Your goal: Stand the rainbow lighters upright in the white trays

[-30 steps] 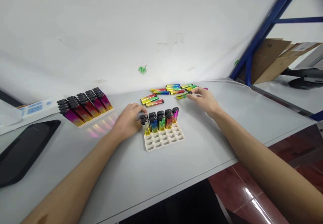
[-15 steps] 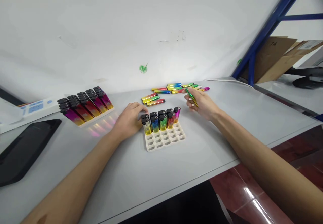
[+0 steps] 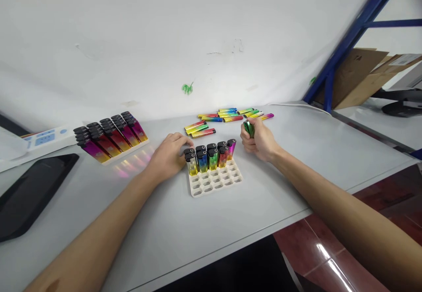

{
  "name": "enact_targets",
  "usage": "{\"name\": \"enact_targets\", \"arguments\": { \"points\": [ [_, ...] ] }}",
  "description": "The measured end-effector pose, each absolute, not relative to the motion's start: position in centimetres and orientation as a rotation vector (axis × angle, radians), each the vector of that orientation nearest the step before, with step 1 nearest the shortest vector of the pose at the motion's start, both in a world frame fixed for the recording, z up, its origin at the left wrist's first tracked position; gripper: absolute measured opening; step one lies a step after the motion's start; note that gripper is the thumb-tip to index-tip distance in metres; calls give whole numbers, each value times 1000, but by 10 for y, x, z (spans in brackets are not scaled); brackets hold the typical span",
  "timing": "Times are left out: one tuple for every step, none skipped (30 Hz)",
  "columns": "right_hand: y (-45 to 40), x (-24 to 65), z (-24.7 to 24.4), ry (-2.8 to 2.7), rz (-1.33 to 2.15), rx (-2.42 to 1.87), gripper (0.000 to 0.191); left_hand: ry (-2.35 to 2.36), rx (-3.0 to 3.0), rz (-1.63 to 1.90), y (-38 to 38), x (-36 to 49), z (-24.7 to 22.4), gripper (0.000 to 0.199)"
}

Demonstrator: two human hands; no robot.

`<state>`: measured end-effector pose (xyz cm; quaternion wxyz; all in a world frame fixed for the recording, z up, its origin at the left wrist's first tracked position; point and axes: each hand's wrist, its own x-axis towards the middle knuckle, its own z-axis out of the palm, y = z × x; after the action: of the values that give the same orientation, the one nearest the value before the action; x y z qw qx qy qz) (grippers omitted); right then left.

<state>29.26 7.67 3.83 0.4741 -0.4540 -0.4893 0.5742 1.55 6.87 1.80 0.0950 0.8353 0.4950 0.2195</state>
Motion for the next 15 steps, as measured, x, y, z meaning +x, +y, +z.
{"name": "enact_targets", "arguments": {
  "points": [
    [76,292,39,-1197,1404,-1105,50,1473,2472,649,69,16,18,26],
    [76,292,39,-1199,1403,-1102,51,1477,2469,648,68,16,19,26],
    [75,291,39,-1205,1402,-1101,52,1480,2468,645,68,16,19,25],
    [75,291,38,-1213,1399,-1100,53,1483,2467,641,68,16,19,25],
    [76,291,37,-1223,1396,-1101,54,1484,2467,638,68,17,19,26],
    [76,292,36,-1234,1393,-1104,55,1485,2466,635,68,17,19,26],
    [77,292,35,-1246,1391,-1110,55,1485,2466,632,68,16,19,26],
    [77,292,34,-1256,1387,-1116,55,1485,2466,632,68,16,18,26],
    [78,293,33,-1264,1383,-1122,54,1483,2468,631,69,16,18,25],
    [78,293,32,-1269,1375,-1126,53,1480,2470,633,69,16,18,25],
    [79,293,31,-1275,1363,-1126,52,1478,2473,633,69,16,18,25],
    [79,293,30,-1281,1350,-1126,51,1477,2474,633,69,16,18,25],
    [80,293,29,-1286,1335,-1130,51,1477,2473,632,68,16,18,24],
    [80,293,29,-1288,1324,-1138,52,1479,2472,631,68,16,18,24],
    [80,293,29,-1292,1317,-1146,53,1481,2471,630,68,16,19,24]
  ]
}}
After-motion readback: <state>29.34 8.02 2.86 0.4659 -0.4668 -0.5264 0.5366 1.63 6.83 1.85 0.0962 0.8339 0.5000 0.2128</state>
